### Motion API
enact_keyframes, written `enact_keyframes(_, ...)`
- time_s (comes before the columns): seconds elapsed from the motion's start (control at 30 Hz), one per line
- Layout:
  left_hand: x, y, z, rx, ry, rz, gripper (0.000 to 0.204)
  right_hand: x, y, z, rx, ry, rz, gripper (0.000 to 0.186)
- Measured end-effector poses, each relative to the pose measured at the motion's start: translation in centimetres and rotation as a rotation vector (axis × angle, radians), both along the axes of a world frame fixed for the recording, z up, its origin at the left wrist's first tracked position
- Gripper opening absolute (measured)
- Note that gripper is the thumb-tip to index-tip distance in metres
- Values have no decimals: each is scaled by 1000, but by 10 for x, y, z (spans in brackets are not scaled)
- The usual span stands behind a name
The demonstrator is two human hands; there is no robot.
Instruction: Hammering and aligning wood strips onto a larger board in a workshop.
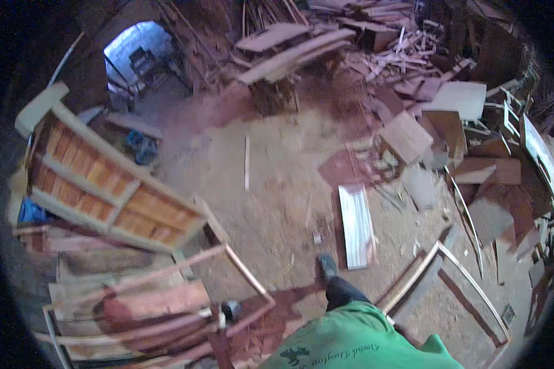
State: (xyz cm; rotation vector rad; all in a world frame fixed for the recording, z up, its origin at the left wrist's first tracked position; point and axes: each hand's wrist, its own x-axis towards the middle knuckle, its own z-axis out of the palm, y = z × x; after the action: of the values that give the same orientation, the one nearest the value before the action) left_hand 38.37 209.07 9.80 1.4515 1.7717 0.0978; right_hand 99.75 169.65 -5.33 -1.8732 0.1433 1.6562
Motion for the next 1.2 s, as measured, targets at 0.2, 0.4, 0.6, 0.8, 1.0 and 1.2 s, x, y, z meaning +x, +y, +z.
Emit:
enact_keyframes(0.2,109,111,-34,43,17,249,33,107,205,22,-76,-33,77,25)
enact_keyframes(0.4,216,290,-33,66,-2,312,32,229,478,49,120,-156,102,29)
enact_keyframes(0.6,287,510,-25,163,-3,322,32,291,741,108,364,-276,-80,35)
enact_keyframes(0.8,290,708,-13,367,-26,284,31,310,944,193,713,-404,-481,41)
enact_keyframes(1.0,283,965,14,819,72,-144,35,329,1136,271,866,-312,-548,46)
enact_keyframes(1.2,300,1092,4,419,146,155,38,364,1383,285,435,-500,-236,36)
